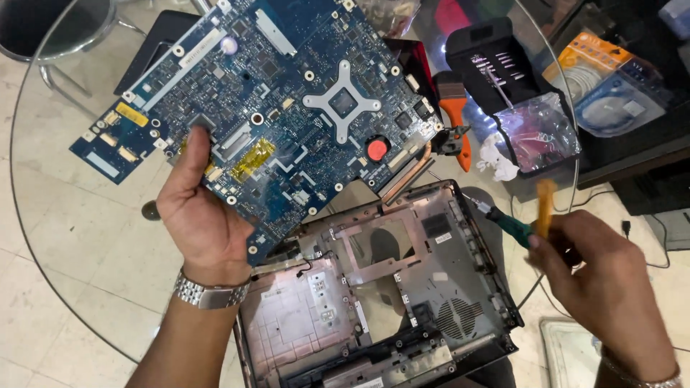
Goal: The person cleans a laptop motherboard using a brush, focusing on the CPU area and other components. They then use a screwdriver to remove screws from the laptop casing.
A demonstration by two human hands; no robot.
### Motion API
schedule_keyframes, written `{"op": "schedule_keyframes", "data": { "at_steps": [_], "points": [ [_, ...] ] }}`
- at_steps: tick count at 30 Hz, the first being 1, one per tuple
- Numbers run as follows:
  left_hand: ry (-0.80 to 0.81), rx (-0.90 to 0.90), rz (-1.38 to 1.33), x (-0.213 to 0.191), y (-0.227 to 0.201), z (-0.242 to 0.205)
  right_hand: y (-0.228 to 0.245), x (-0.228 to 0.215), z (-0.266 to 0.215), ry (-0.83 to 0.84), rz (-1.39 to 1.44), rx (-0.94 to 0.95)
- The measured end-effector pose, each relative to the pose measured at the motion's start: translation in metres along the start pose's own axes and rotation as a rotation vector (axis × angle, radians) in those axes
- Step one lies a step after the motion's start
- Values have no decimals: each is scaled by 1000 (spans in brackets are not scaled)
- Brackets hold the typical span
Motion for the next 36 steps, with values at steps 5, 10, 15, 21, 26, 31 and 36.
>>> {"op": "schedule_keyframes", "data": {
  "at_steps": [5,10,15,21,26,31,36],
  "points": [
    [-63,-86,-88,9,-3,-8,40,-9,-3,-143,353,-264],
    [-66,-77,-26,4,5,-5,79,16,-27,226,408,-584],
    [0,-63,14,6,14,-6,71,16,-19,151,400,-536],
    [0,-61,52,3,15,-4,81,2,-2,42,446,-503],
    [-27,-53,27,5,15,-9,70,5,37,-218,392,-550],
    [12,-85,63,6,23,-6,77,10,48,-82,473,-557],
    [30,-82,29,8,26,-3,78,19,55,24,455,-572]
  ]
}}
Point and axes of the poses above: each hand's wrist, its own z-axis towards the middle knuckle, its own x-axis out of the palm, y = z × x, the point moved 8 cm from there along z, towards the middle knuckle, and after that the axes turned 13 degrees about -z, right-handed, at the moved point
